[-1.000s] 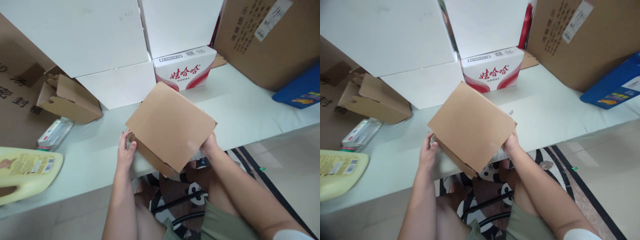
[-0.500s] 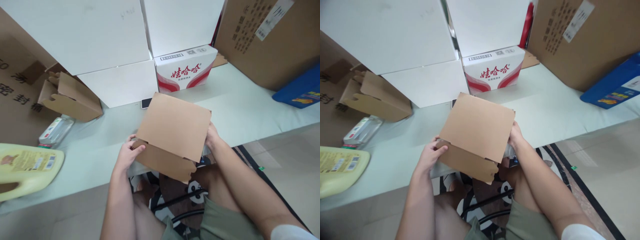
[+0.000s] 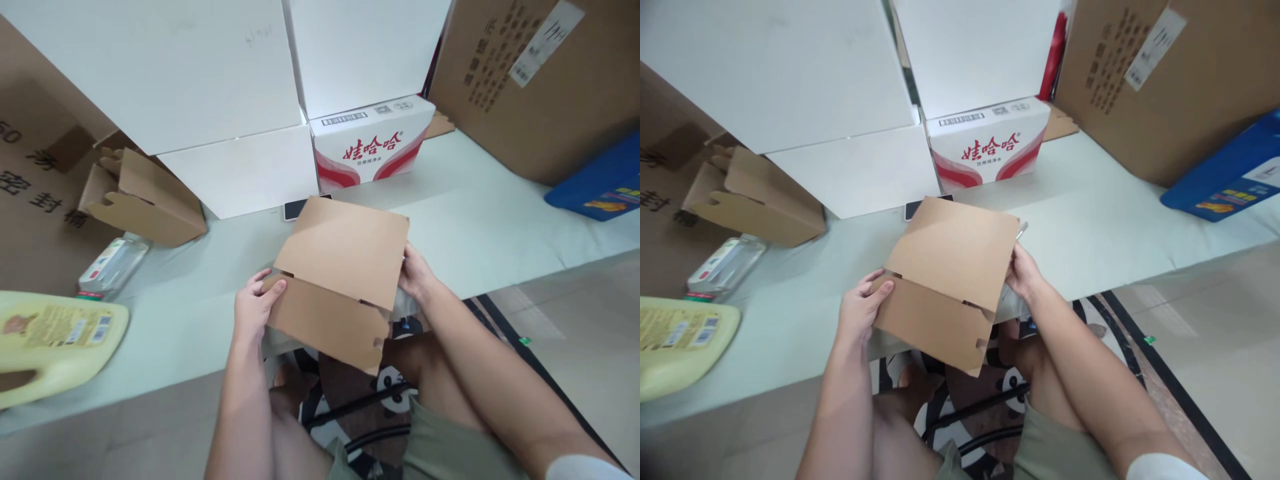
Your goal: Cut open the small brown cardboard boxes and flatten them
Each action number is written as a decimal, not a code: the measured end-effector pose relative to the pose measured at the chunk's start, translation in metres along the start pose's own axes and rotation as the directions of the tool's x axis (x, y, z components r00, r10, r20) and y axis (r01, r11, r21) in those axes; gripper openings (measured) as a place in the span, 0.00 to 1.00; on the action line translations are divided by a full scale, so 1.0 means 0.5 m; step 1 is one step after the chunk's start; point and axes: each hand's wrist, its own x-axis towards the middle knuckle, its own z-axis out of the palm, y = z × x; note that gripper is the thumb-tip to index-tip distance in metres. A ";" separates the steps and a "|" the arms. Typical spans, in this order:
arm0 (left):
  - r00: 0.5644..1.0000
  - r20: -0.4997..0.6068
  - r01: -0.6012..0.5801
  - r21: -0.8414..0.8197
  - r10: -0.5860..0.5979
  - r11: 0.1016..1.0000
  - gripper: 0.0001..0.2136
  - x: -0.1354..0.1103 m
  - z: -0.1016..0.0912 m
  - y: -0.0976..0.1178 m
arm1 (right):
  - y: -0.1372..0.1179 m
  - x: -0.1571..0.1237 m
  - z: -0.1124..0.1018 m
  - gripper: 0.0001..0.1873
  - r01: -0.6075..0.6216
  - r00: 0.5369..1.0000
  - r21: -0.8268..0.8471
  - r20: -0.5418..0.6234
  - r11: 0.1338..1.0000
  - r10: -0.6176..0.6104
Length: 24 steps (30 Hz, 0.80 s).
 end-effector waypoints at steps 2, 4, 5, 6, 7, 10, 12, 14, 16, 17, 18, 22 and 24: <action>0.996 -0.058 0.061 -0.061 -0.064 0.996 0.25 0.001 0.000 -0.001 | -0.006 -0.006 0.003 0.11 0.027 0.994 0.063 0.105 0.998 -0.033; 0.988 -0.125 0.072 -0.149 -0.092 0.986 0.24 0.003 0.003 -0.001 | -0.004 -0.015 0.008 0.14 0.013 0.981 0.060 0.194 0.998 -0.024; 0.984 -0.153 0.058 -0.199 -0.090 0.978 0.25 0.003 0.005 -0.001 | 0.001 -0.020 0.012 0.15 -0.005 0.975 0.012 0.220 1.000 0.002; 0.981 -0.175 0.041 -0.245 -0.086 0.969 0.27 0.003 0.008 -0.001 | 0.008 -0.024 0.015 0.17 -0.017 0.972 -0.054 0.234 0.998 0.029; 0.980 -0.181 0.035 -0.282 -0.088 0.959 0.30 0.002 0.010 0.001 | 0.016 -0.028 0.019 0.18 -0.016 0.970 -0.123 0.240 0.992 0.046; 0.990 -0.001 0.136 -0.312 -0.144 0.940 0.32 -0.008 0.011 0.007 | 0.033 -0.039 0.028 0.21 0.048 0.974 -0.245 0.227 0.968 0.009; 0.958 0.202 0.259 -0.298 -0.205 0.919 0.28 -0.017 0.007 0.014 | 0.030 -0.046 0.031 0.23 0.090 0.972 -0.262 0.234 0.961 -0.028; 0.921 0.310 0.329 -0.298 -0.235 0.896 0.25 -0.021 0.004 0.021 | 0.014 -0.058 0.029 0.26 0.097 0.962 -0.267 0.273 0.959 -0.021; 0.928 0.301 0.319 -0.339 -0.219 0.885 0.24 -0.021 0.004 0.026 | -0.005 -0.074 0.022 0.26 0.087 0.946 -0.251 0.324 0.964 -0.001; 0.943 0.269 0.292 -0.377 -0.198 0.879 0.23 -0.019 0.006 0.028 | -0.013 -0.084 0.019 0.25 0.085 0.938 -0.227 0.347 0.970 -0.001; 0.958 0.226 0.259 -0.423 -0.176 0.868 0.23 -0.017 0.012 0.030 | -0.017 -0.095 0.014 0.25 0.088 0.931 -0.197 0.365 0.976 -0.010; 0.970 0.171 0.238 -0.540 -0.172 0.808 0.22 -0.024 0.054 0.031 | 0.010 -0.148 -0.001 0.31 0.132 0.915 -0.253 0.402 0.958 -0.020; 0.938 0.304 0.306 -0.502 -0.166 0.809 0.22 -0.037 0.080 0.032 | 0.039 -0.175 -0.013 0.29 0.134 0.955 -0.342 0.294 0.930 -0.029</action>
